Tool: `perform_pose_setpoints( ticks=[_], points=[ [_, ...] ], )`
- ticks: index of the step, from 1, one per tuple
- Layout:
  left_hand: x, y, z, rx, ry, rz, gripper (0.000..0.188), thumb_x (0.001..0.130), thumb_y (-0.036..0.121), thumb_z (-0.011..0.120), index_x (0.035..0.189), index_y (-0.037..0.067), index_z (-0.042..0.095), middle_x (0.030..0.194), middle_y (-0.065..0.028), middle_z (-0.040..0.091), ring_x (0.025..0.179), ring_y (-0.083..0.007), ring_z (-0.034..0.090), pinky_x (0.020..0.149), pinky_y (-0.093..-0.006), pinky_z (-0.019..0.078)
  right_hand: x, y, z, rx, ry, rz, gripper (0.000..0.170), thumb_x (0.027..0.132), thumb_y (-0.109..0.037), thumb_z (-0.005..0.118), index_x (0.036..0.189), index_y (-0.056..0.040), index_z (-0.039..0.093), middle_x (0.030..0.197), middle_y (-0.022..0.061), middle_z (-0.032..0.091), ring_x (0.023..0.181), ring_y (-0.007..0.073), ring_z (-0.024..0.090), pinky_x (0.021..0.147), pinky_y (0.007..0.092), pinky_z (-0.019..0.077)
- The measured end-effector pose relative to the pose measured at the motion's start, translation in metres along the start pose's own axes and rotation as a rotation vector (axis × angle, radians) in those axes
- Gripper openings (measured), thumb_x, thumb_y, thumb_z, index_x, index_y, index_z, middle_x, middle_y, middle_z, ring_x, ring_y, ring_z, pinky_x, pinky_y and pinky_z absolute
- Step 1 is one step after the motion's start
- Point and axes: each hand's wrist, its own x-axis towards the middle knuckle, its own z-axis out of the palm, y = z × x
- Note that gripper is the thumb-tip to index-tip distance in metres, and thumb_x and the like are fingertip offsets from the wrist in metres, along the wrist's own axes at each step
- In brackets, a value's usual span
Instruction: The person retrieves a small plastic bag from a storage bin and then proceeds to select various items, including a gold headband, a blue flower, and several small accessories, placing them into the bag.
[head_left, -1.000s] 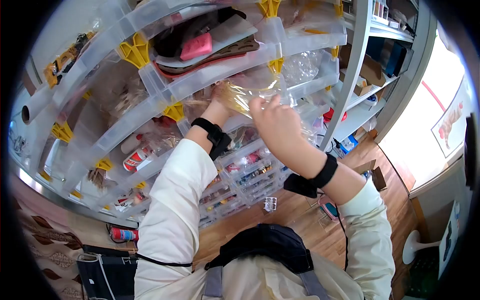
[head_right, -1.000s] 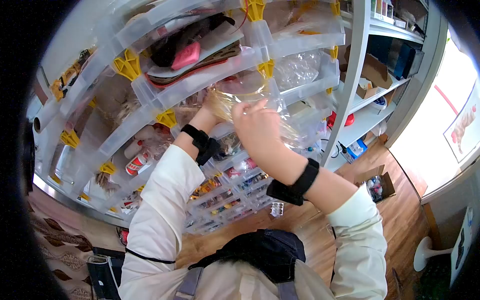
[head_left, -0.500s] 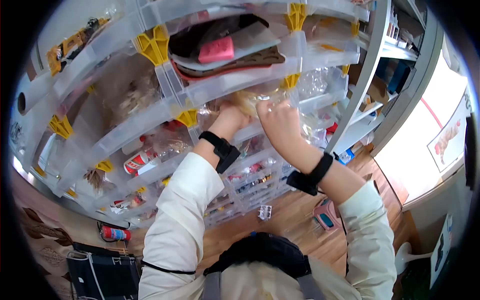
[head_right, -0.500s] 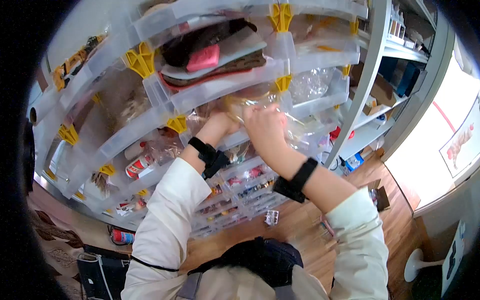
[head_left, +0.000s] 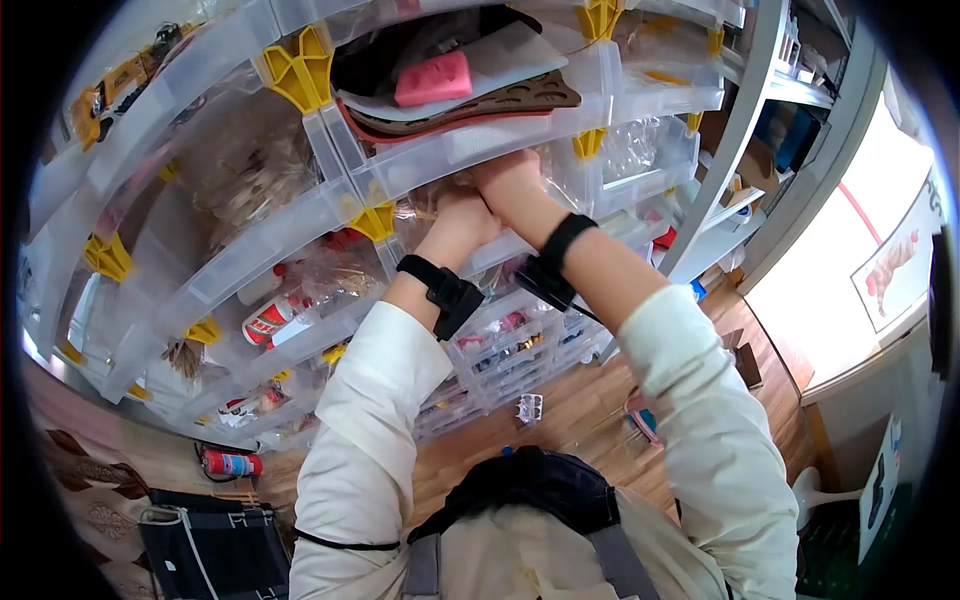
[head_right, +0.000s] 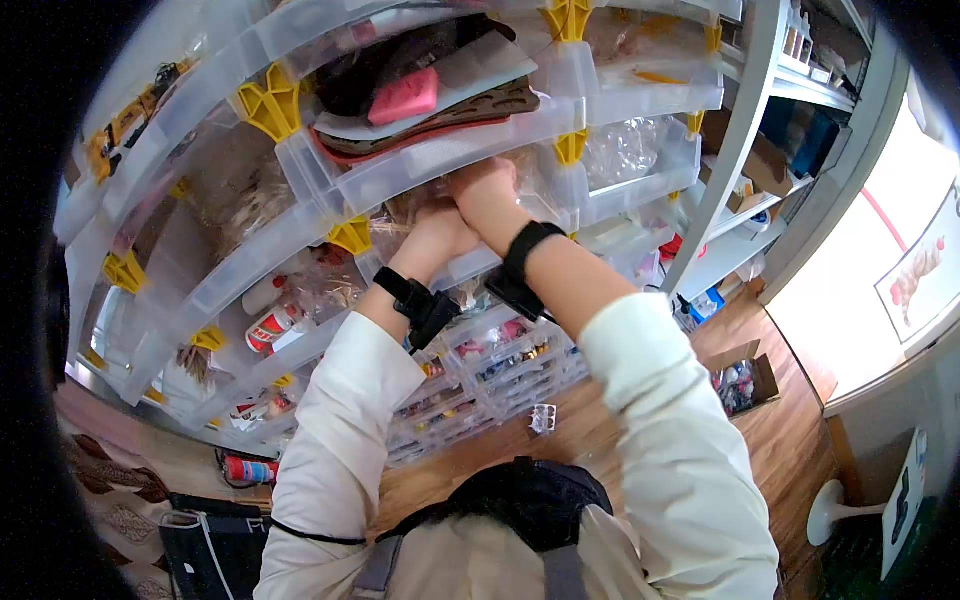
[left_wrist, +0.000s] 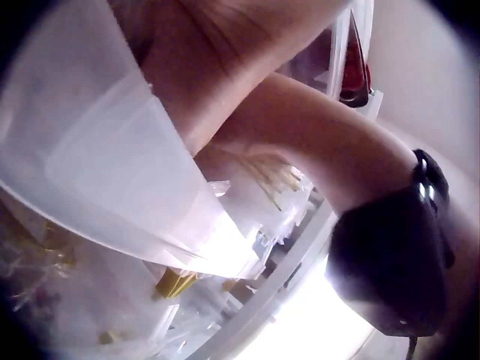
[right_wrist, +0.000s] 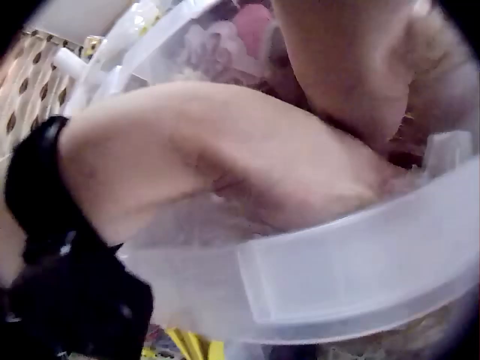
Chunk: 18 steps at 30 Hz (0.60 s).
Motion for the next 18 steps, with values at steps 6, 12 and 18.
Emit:
perform_pose_setpoints(
  ticks=[6, 12, 18],
  points=[
    [0.001, 0.006, -0.007, -0.042, -0.074, -0.078, 0.056, 0.071, 0.044, 0.056, 0.11, 0.004, 0.051, 0.116, -0.0162, 0.048, 0.108, -0.0288, 0.045, 0.089, -0.0357, 0.0354, 0.0, 0.006, -0.004, 0.064, -0.064, 0.041, 0.028, 0.079, -0.019, 0.045, 0.102, -0.0085, 0.058, 0.11, 0.0104, 0.054, 0.102, 0.0227, 0.051, 0.083, 0.0332, 0.0427],
    [0.006, 0.001, 0.002, -0.088, -0.074, -0.048, 0.054, 0.072, 0.046, 0.054, 0.105, 0.004, 0.054, 0.11, -0.016, 0.052, 0.1, -0.0291, 0.05, 0.085, -0.0349, 0.0392, 0.01, 0.018, 0.007, 0.114, -0.026, -0.01, 0.033, 0.079, -0.023, 0.045, 0.104, -0.005, 0.055, 0.11, 0.0151, 0.052, 0.103, 0.0268, 0.049, 0.086, 0.0359, 0.0396],
    [0.001, 0.004, 0.002, -0.025, -0.126, -0.005, 0.042, 0.078, 0.044, 0.045, 0.098, 0.012, 0.06, 0.098, -0.0106, 0.059, 0.093, -0.0269, 0.056, 0.08, -0.0375, 0.0429, 0.009, 0.024, 0.017, 0.158, -0.22, 0.133, 0.035, 0.077, -0.027, 0.049, 0.107, -0.0086, 0.054, 0.114, 0.0125, 0.05, 0.104, 0.0243, 0.049, 0.083, 0.0343, 0.0424]
  ],
)
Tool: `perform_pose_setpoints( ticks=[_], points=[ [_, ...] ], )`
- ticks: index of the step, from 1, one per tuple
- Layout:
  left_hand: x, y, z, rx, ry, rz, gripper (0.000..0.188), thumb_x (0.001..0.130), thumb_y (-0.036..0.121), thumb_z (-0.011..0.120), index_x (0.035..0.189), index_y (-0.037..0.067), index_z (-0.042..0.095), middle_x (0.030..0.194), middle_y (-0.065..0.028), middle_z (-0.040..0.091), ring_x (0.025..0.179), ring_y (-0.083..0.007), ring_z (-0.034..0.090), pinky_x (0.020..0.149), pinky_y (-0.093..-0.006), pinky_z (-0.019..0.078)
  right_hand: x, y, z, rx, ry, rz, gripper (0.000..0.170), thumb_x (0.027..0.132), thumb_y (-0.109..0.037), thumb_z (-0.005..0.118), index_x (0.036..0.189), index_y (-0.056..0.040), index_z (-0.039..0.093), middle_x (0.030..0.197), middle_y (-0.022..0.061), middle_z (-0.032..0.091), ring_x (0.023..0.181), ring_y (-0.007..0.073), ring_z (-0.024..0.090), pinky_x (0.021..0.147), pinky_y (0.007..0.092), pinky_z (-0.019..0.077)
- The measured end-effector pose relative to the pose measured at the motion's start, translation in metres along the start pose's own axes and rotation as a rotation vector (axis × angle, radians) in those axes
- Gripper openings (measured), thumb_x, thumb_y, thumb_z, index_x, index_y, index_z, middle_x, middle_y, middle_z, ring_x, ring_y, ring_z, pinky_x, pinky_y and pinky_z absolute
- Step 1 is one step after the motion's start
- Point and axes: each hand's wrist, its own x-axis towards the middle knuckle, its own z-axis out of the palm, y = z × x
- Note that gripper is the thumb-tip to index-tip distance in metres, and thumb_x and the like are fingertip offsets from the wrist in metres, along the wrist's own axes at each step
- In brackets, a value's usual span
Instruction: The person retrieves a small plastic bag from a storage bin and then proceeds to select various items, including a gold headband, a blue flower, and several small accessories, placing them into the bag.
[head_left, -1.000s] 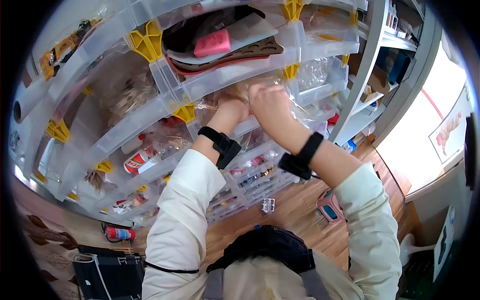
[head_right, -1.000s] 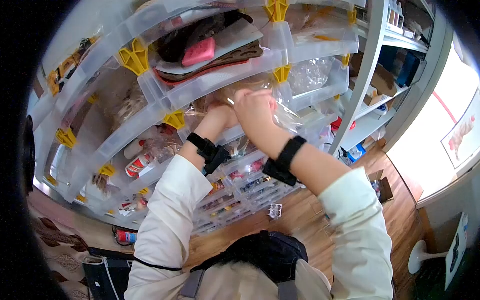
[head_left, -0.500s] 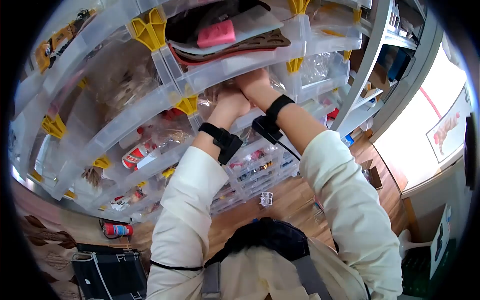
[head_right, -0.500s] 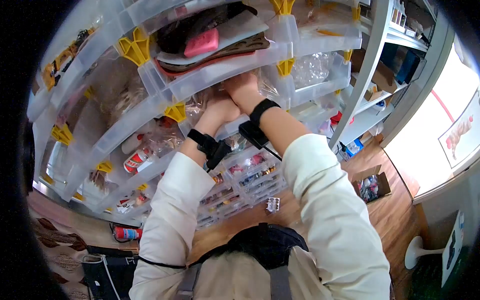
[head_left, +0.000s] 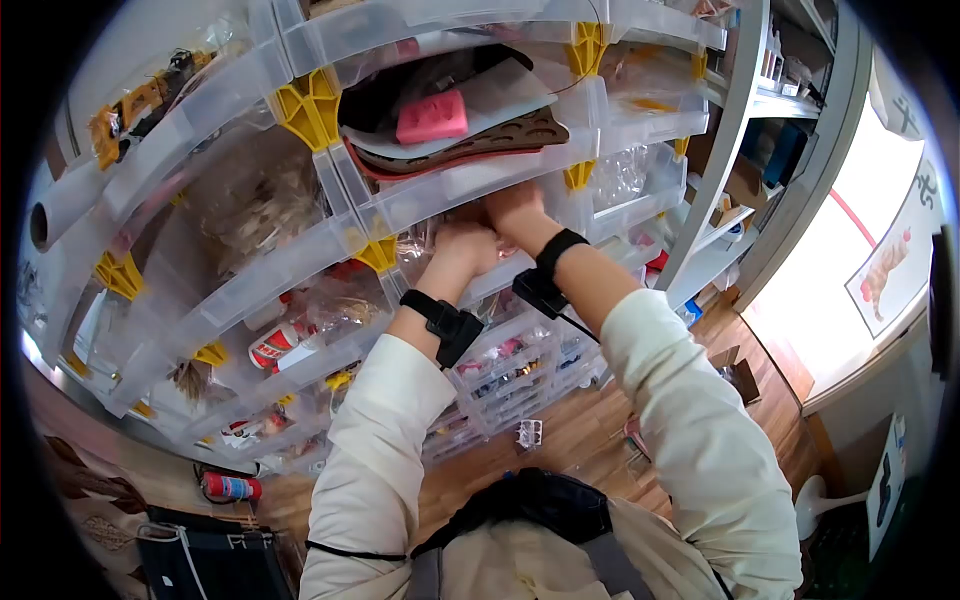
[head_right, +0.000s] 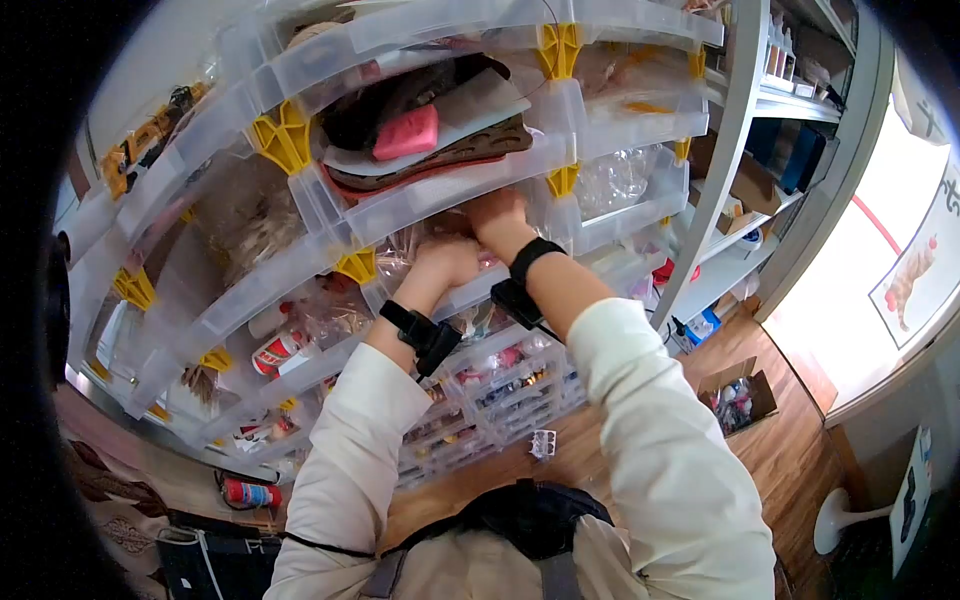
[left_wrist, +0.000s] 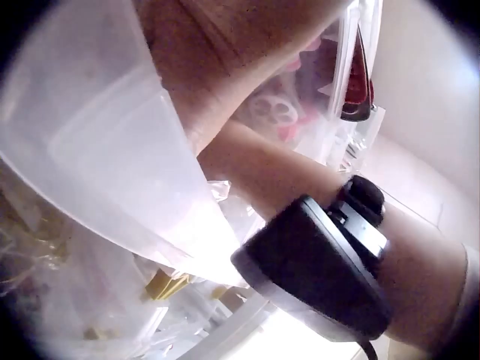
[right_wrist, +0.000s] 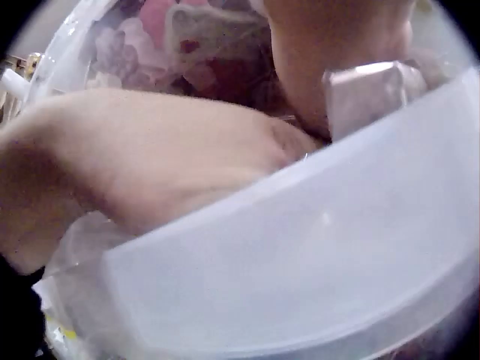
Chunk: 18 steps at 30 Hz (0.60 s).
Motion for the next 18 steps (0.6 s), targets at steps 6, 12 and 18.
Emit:
perform_pose_setpoints(
  ticks=[6, 12, 18],
  points=[
    [-0.013, 0.014, -0.034, 0.092, -0.083, 0.163, 0.032, 0.074, 0.026, 0.05, 0.103, 0.015, 0.057, 0.097, -0.0138, 0.058, 0.093, -0.0302, 0.054, 0.081, -0.0394, 0.0417, 0.023, 0.021, 0.014, 0.412, 0.115, -0.235, 0.045, 0.074, -0.033, 0.051, 0.111, -0.007, 0.05, 0.117, 0.0149, 0.047, 0.111, 0.0286, 0.041, 0.095, 0.0348, 0.0283],
    [-0.028, 0.031, -0.053, 0.129, 0.115, 0.322, 0.024, 0.07, 0.013, 0.051, 0.092, 0.017, 0.058, 0.081, -0.0101, 0.06, 0.075, -0.0274, 0.059, 0.067, -0.0401, 0.0456, 0.015, 0.036, 0.008, 0.105, -0.092, -0.453, 0.069, 0.074, -0.046, 0.049, 0.129, -0.0097, 0.029, 0.132, 0.0145, 0.028, 0.121, 0.0329, 0.025, 0.101, 0.034, 0.0132],
    [-0.028, 0.017, -0.034, 0.127, 0.441, 0.485, 0.02, 0.072, 0.015, 0.051, 0.092, 0.018, 0.055, 0.084, -0.0036, 0.057, 0.075, -0.0227, 0.058, 0.063, -0.0371, 0.046, -0.045, 0.064, -0.011, 1.204, -0.097, -0.183, 0.054, 0.083, -0.024, 0.049, 0.127, -0.0036, 0.026, 0.131, 0.0134, 0.03, 0.122, 0.0226, 0.026, 0.097, 0.0342, 0.0253]
  ],
)
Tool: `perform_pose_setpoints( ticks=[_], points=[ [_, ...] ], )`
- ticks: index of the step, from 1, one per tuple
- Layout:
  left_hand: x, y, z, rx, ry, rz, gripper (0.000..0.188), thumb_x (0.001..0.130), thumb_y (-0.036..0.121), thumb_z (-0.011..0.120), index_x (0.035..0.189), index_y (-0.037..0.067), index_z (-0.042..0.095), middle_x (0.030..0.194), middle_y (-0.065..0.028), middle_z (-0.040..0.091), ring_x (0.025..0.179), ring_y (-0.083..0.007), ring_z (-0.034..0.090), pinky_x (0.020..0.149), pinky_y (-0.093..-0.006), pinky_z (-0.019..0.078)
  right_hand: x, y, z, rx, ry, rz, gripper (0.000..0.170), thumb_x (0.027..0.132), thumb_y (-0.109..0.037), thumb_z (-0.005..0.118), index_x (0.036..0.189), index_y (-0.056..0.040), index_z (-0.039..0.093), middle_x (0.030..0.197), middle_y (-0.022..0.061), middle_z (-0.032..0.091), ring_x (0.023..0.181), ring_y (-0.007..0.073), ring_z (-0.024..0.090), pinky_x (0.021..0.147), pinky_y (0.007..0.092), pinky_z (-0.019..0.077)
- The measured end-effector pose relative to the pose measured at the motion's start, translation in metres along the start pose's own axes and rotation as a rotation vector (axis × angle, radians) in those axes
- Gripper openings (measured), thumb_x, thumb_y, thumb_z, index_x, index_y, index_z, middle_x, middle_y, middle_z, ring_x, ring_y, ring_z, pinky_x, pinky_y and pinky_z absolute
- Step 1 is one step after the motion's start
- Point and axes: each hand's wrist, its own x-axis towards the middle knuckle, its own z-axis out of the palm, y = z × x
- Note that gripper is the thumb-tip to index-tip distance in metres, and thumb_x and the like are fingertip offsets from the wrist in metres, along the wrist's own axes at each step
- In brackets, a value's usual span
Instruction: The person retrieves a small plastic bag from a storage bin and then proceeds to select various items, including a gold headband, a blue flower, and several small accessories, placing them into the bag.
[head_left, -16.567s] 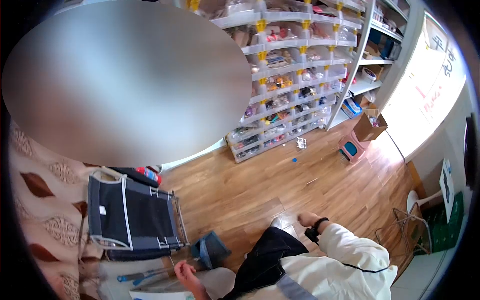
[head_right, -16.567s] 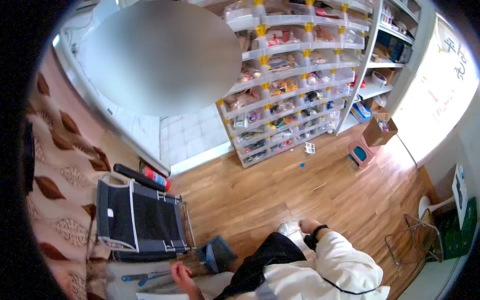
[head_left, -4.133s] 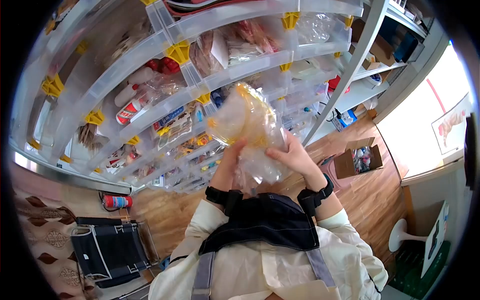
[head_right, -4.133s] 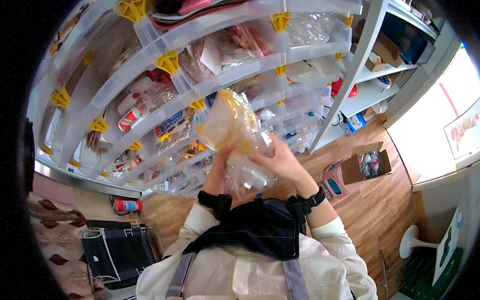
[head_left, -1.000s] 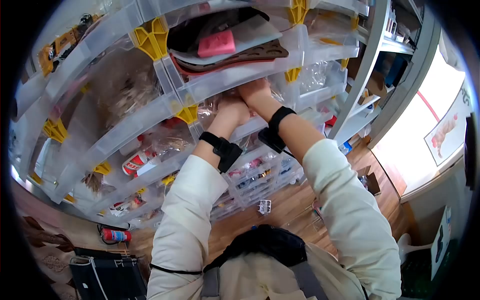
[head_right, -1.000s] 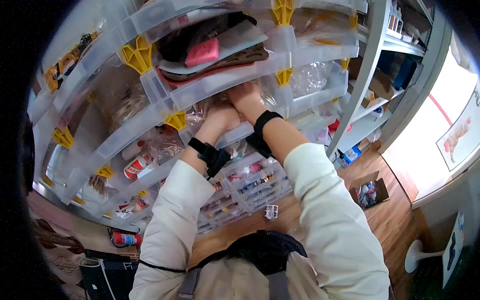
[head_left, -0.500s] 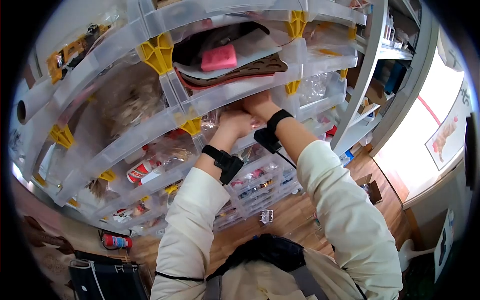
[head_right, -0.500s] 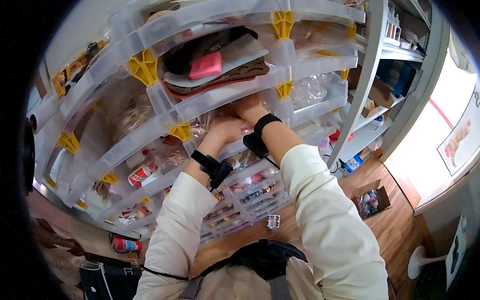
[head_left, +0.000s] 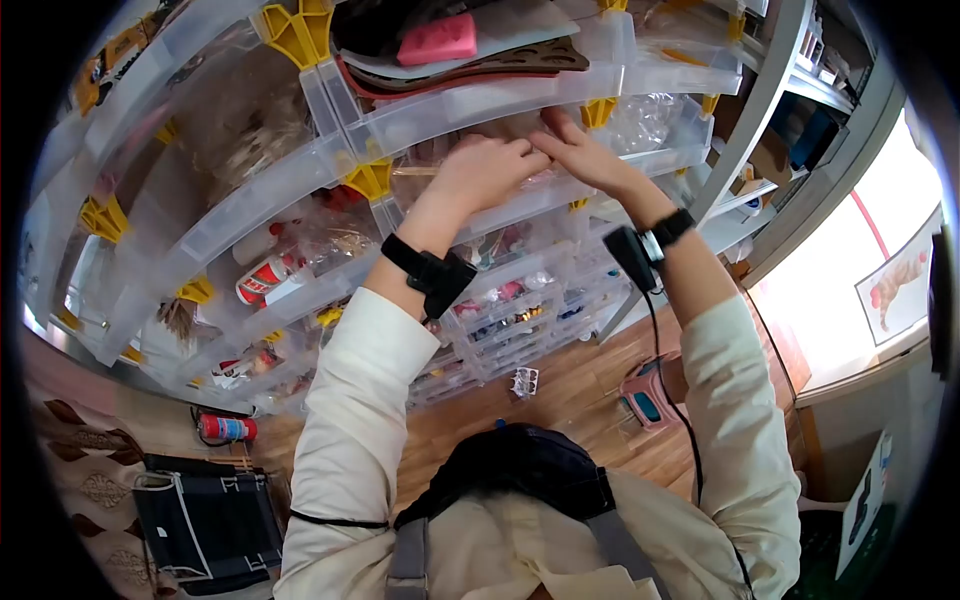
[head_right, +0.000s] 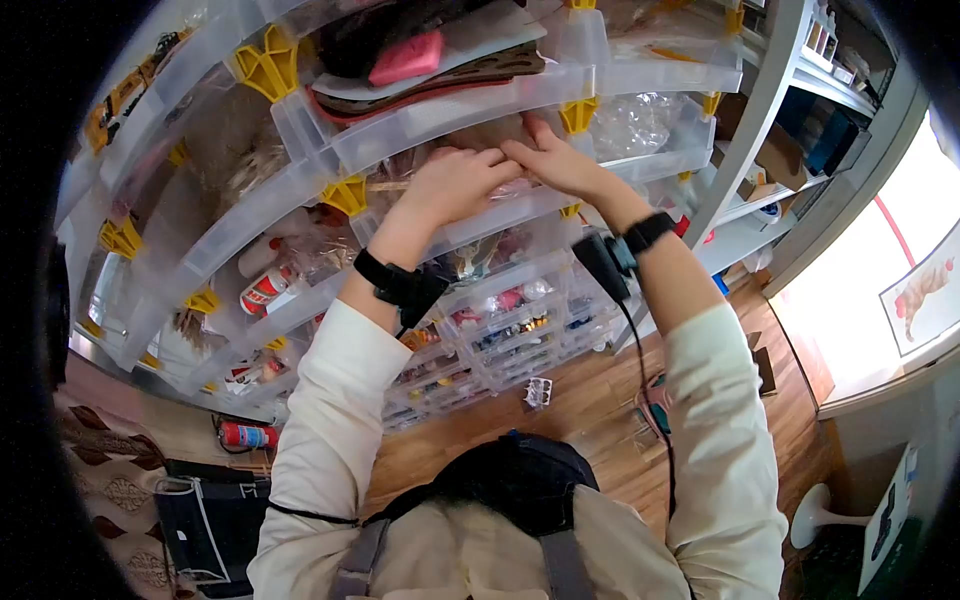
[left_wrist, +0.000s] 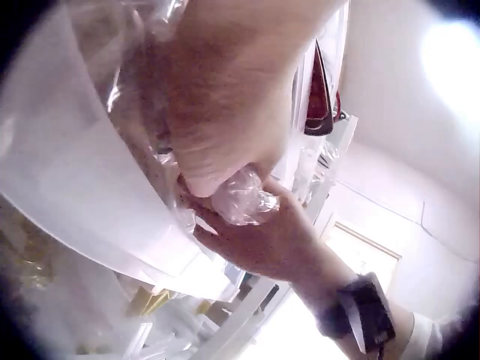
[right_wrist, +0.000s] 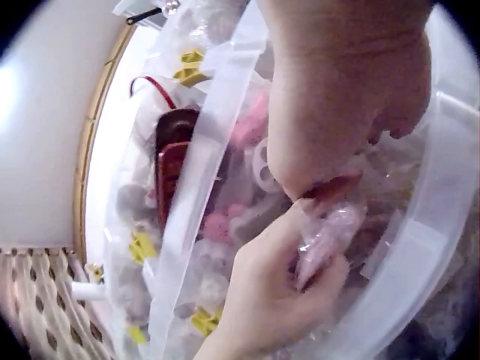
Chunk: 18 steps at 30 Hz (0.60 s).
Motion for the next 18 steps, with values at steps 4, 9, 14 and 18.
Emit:
perform_pose_setpoints(
  ticks=[4, 9, 14, 18],
  points=[
    [-0.006, 0.009, -0.015, 0.095, 0.279, 0.135, 0.023, 0.073, 0.017, 0.051, 0.096, 0.018, 0.054, 0.078, 0.0007, 0.05, 0.069, -0.0179, 0.054, 0.059, -0.03, 0.0443, -0.051, -0.013, -0.001, -0.054, 0.179, -0.204, 0.058, 0.08, -0.028, 0.052, 0.126, -0.0015, 0.027, 0.127, 0.0145, 0.034, 0.117, 0.0242, 0.034, 0.095, 0.0363, 0.0282],
    [-0.069, 0.051, -0.047, -0.8, 0.545, 0.074, 0.028, 0.082, 0.01, 0.047, 0.11, 0.008, 0.047, 0.075, 0.0009, 0.047, 0.062, -0.0078, 0.046, 0.052, -0.0212, 0.0361, -0.115, -0.052, 0.022, -0.06, 0.189, -0.41, 0.061, 0.077, -0.021, 0.057, 0.126, -0.0038, 0.024, 0.123, 0.0135, 0.039, 0.114, 0.0229, 0.037, 0.093, 0.0354, 0.0302],
    [-0.063, 0.1, -0.049, -1.344, 1.28, -0.562, 0.039, 0.088, 0.019, 0.042, 0.122, 0.005, 0.031, 0.08, -0.0024, 0.046, 0.062, -0.0079, 0.042, 0.055, -0.0214, 0.0361, -0.14, -0.08, 0.081, 0.319, -0.119, -0.326, 0.072, 0.07, -0.012, 0.065, 0.127, -0.0045, 0.021, 0.119, 0.0142, 0.042, 0.107, 0.023, 0.043, 0.089, 0.0342, 0.0345],
    [-0.08, 0.095, -0.041, -1.748, 1.274, -0.664, 0.041, 0.089, 0.024, 0.04, 0.125, 0.008, 0.028, 0.087, -0.0034, 0.044, 0.063, -0.0074, 0.041, 0.057, -0.0212, 0.0366, -0.152, -0.091, 0.101, 0.233, -0.175, -0.184, 0.084, 0.065, -0.011, 0.071, 0.129, -0.0037, 0.018, 0.123, 0.0166, 0.038, 0.105, 0.0239, 0.045, 0.088, 0.0351, 0.0362]
  ],
)
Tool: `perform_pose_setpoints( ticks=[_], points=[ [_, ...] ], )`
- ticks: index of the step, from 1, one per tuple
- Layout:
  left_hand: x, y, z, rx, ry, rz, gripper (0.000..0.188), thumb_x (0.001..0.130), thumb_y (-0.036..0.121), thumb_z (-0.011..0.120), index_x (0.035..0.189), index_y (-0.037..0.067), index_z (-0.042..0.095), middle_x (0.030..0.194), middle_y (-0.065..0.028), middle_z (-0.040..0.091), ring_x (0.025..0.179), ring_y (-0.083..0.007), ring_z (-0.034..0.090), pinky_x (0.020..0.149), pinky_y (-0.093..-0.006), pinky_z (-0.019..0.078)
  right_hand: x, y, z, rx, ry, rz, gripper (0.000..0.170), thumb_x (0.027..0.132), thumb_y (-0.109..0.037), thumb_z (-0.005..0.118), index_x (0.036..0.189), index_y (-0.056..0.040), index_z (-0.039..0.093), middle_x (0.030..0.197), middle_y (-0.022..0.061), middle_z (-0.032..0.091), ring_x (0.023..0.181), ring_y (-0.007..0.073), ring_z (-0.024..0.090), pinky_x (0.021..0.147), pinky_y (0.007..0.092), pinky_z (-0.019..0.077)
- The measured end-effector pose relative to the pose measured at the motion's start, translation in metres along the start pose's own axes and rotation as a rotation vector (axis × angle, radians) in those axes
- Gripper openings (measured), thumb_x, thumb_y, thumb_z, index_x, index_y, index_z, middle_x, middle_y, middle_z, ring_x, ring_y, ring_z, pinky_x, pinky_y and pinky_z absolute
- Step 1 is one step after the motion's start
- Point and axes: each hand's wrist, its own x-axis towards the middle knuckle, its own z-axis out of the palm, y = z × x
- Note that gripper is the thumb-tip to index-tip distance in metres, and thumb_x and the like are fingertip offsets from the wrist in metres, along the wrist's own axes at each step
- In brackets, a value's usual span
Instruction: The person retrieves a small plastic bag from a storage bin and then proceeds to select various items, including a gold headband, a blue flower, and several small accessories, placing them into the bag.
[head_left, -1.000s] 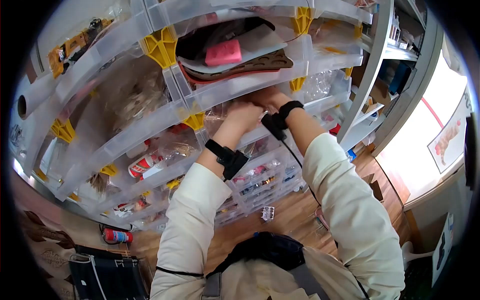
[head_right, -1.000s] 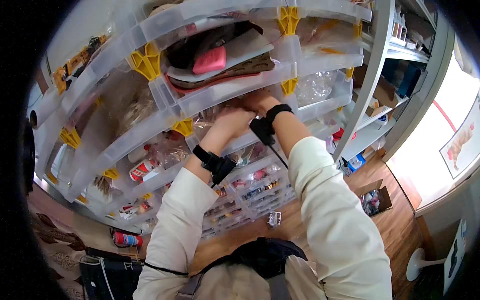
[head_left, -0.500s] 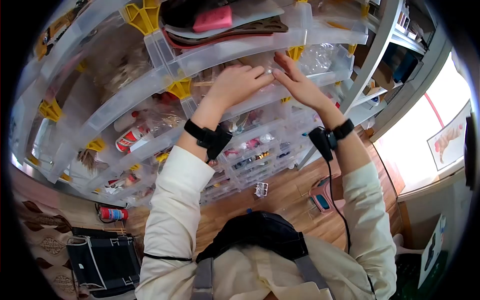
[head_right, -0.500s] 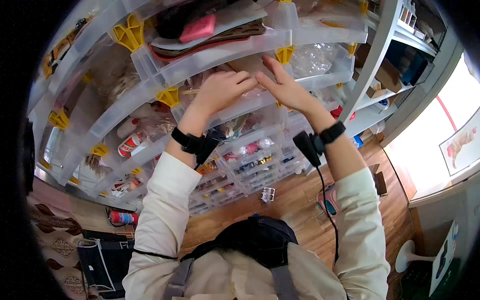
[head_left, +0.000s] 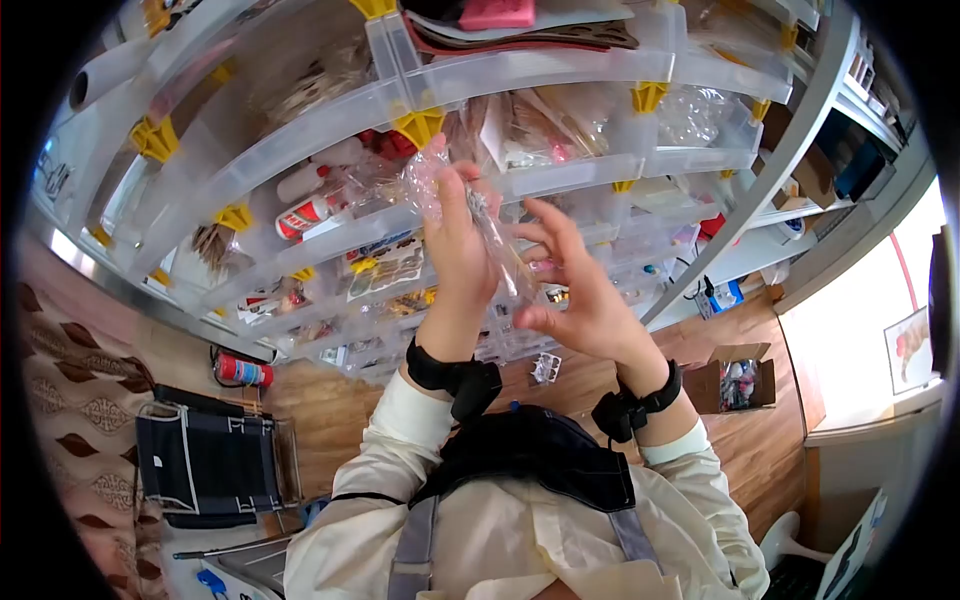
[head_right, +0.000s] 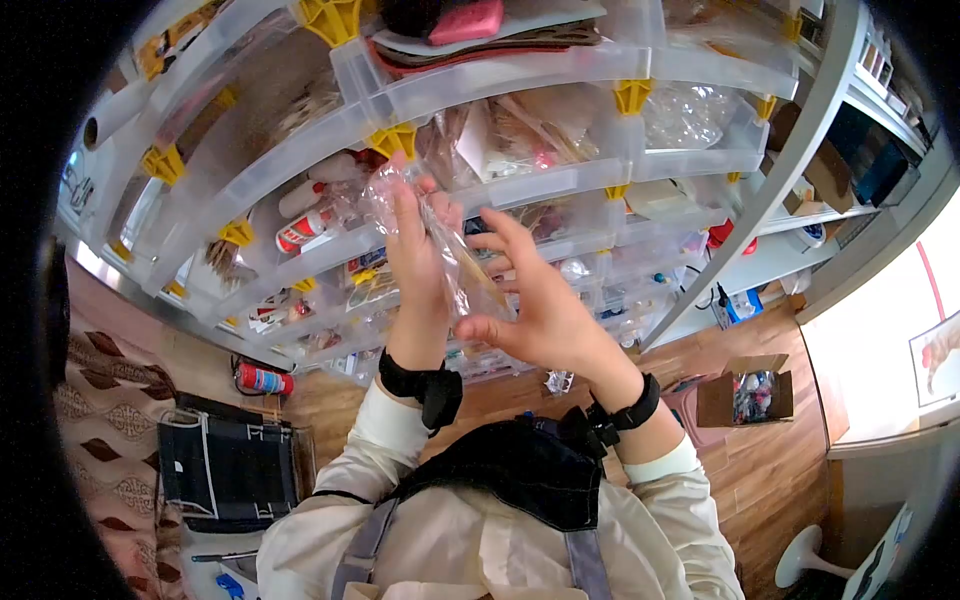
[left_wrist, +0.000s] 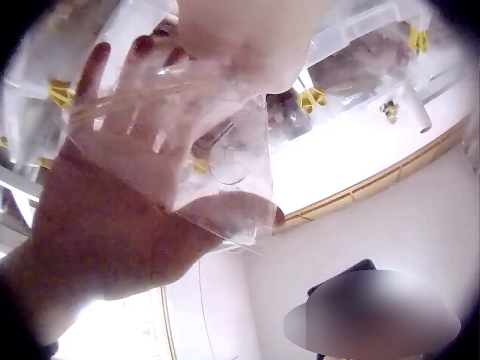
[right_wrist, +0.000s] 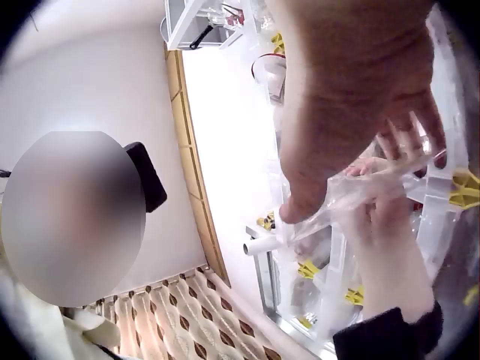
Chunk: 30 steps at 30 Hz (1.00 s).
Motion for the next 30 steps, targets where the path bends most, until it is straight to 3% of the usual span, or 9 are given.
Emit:
perform_pose_setpoints(
  ticks=[3, 9, 11, 15, 17, 20, 23, 25, 30],
  points=[
    [-0.013, 0.007, -0.004, 0.046, 0.038, -0.017, 0.041, 0.089, 0.026, 0.04, 0.125, 0.01, 0.03, 0.094, -0.0032, 0.043, 0.068, -0.0079, 0.041, 0.062, -0.0213, 0.0386, -0.006, 0.006, 0.014, -0.058, -0.029, 0.039, 0.089, 0.064, -0.012, 0.072, 0.13, -0.0035, 0.014, 0.128, 0.0184, 0.031, 0.107, 0.0248, 0.043, 0.09, 0.0362, 0.0353],
    [-0.026, -0.01, -0.03, -0.043, 0.148, -0.327, 0.04, 0.09, 0.033, 0.034, 0.124, 0.012, 0.031, 0.11, -0.0074, 0.044, 0.092, -0.0166, 0.047, 0.081, -0.0314, 0.0398, -0.013, 0.061, 0.024, 0.052, 0.157, 0.174, 0.049, 0.08, -0.013, 0.053, 0.122, 0.0012, 0.031, 0.108, 0.0102, 0.051, 0.092, 0.0166, 0.053, 0.079, 0.0274, 0.0423],
    [-0.033, -0.008, -0.046, -0.157, 0.083, -0.465, 0.041, 0.09, 0.034, 0.029, 0.125, 0.011, 0.031, 0.117, -0.0102, 0.042, 0.098, -0.0213, 0.047, 0.086, -0.0355, 0.0375, -0.014, 0.06, 0.023, 0.502, 0.223, 0.452, 0.03, 0.085, -0.01, 0.044, 0.112, 0.0015, 0.042, 0.095, 0.0078, 0.056, 0.079, 0.0155, 0.057, 0.069, 0.026, 0.0468],
    [-0.054, -0.019, -0.079, -0.25, -0.017, -0.659, 0.044, 0.09, 0.034, 0.027, 0.122, 0.004, 0.033, 0.117, -0.0154, 0.043, 0.104, -0.0254, 0.044, 0.09, -0.0375, 0.035, -0.032, 0.071, 0.026, 0.72, 0.367, 0.454, 0.026, 0.086, -0.014, 0.041, 0.108, 0.0, 0.045, 0.089, 0.008, 0.058, 0.072, 0.0192, 0.06, 0.064, 0.0286, 0.0493],
    [-0.06, -0.02, -0.081, -0.422, 0.111, -0.674, 0.045, 0.089, 0.034, 0.033, 0.119, 0.001, 0.036, 0.119, -0.0177, 0.041, 0.104, -0.0281, 0.045, 0.091, -0.041, 0.0352, -0.043, 0.074, 0.022, 0.803, 0.397, 0.472, 0.026, 0.086, -0.016, 0.041, 0.108, -0.0016, 0.046, 0.089, 0.0086, 0.059, 0.071, 0.02, 0.06, 0.064, 0.0295, 0.0498],
    [-0.076, -0.017, -0.077, -0.434, 0.21, -0.74, 0.043, 0.089, 0.032, 0.033, 0.118, 0.001, 0.036, 0.118, -0.0194, 0.042, 0.105, -0.0314, 0.045, 0.093, -0.0424, 0.0337, -0.057, 0.083, 0.022, 0.696, 0.465, 0.477, 0.025, 0.087, -0.016, 0.041, 0.108, -0.0042, 0.046, 0.092, 0.0089, 0.059, 0.069, 0.0195, 0.06, 0.063, 0.03, 0.0493],
    [-0.083, -0.013, -0.09, -0.28, 0.101, -0.82, 0.039, 0.089, 0.028, 0.033, 0.115, 0.0, 0.039, 0.118, -0.0207, 0.041, 0.107, -0.0321, 0.044, 0.093, -0.0431, 0.0334, -0.055, 0.075, 0.009, 0.217, 0.625, 0.379, 0.024, 0.084, -0.009, 0.045, 0.108, -0.006, 0.049, 0.086, 0.0073, 0.059, 0.063, 0.0185, 0.058, 0.058, 0.0301, 0.0473],
    [-0.077, 0.001, -0.091, -0.095, -0.015, -0.804, 0.039, 0.089, 0.03, 0.034, 0.112, -0.001, 0.041, 0.116, -0.02, 0.044, 0.101, -0.0287, 0.049, 0.088, -0.0413, 0.0386, -0.043, 0.073, -0.007, -0.77, 0.765, -0.174, 0.032, 0.078, -0.002, 0.049, 0.109, -0.0094, 0.051, 0.083, 0.0085, 0.058, 0.066, 0.0237, 0.056, 0.057, 0.0317, 0.0458],
    [-0.047, 0.03, -0.061, 0.199, -0.145, -0.561, 0.038, 0.089, 0.029, 0.037, 0.111, -0.001, 0.044, 0.106, -0.0158, 0.052, 0.076, -0.0169, 0.056, 0.067, -0.0292, 0.0458, 0.024, 0.042, -0.033, -1.017, 0.597, -0.373, 0.037, 0.071, -0.001, 0.051, 0.107, -0.0082, 0.052, 0.085, 0.0117, 0.056, 0.077, 0.0278, 0.055, 0.061, 0.0355, 0.0464]
  ],
)
